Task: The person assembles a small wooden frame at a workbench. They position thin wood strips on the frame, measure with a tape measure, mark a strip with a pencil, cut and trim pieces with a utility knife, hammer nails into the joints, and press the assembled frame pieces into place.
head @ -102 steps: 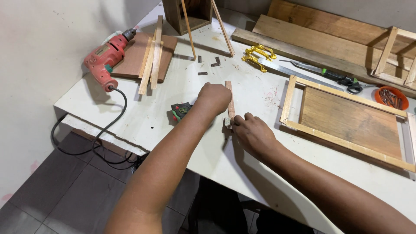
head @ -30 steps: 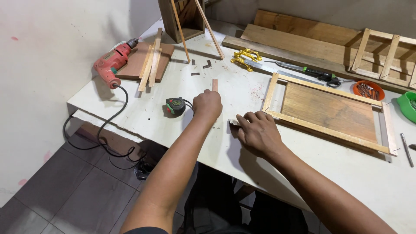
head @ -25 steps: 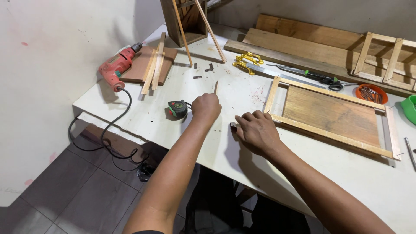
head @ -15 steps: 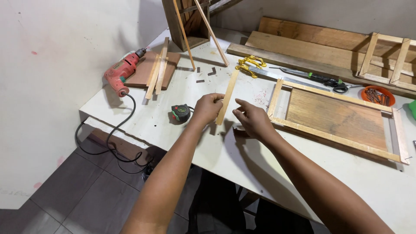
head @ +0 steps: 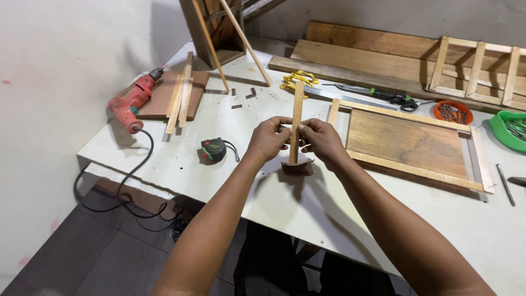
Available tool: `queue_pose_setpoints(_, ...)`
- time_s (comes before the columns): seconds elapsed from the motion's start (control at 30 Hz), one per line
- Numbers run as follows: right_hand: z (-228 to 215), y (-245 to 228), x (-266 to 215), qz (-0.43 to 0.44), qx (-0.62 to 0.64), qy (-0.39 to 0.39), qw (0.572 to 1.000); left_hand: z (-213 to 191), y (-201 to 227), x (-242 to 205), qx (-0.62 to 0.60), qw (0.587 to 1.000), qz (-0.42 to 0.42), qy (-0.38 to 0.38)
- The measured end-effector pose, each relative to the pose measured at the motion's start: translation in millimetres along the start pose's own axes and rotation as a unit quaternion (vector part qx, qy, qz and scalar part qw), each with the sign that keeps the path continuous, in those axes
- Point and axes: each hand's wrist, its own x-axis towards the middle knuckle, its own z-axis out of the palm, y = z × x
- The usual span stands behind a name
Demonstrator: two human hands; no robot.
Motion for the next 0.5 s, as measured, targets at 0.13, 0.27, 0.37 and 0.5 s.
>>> queue_pose_setpoints(0.13, -32, -1, -11, 0.010, 0.021, 0.035, 0.999, 29, 15, 13, -0.019, 0.999, 0.018, -0.040)
queue_pose_setpoints(0.27, -75, 12, -22, 0.007, 0.047, 0.071, 0.996, 65, 35, 20, 0.030, 0.996, 0.038, -0.072)
queue_pose_setpoints(0.37, -103, 18, -33, 0.003, 0.042, 0.100, 0.994, 92, 51, 23, 0.066, 0.992, 0.044, -0.096)
queue_pose_setpoints(0.5, -132, 27, -42, 0.009, 0.014, 0.152, 0.988, 124, 61, 28, 0.112, 0.985, 0.045, -0.126)
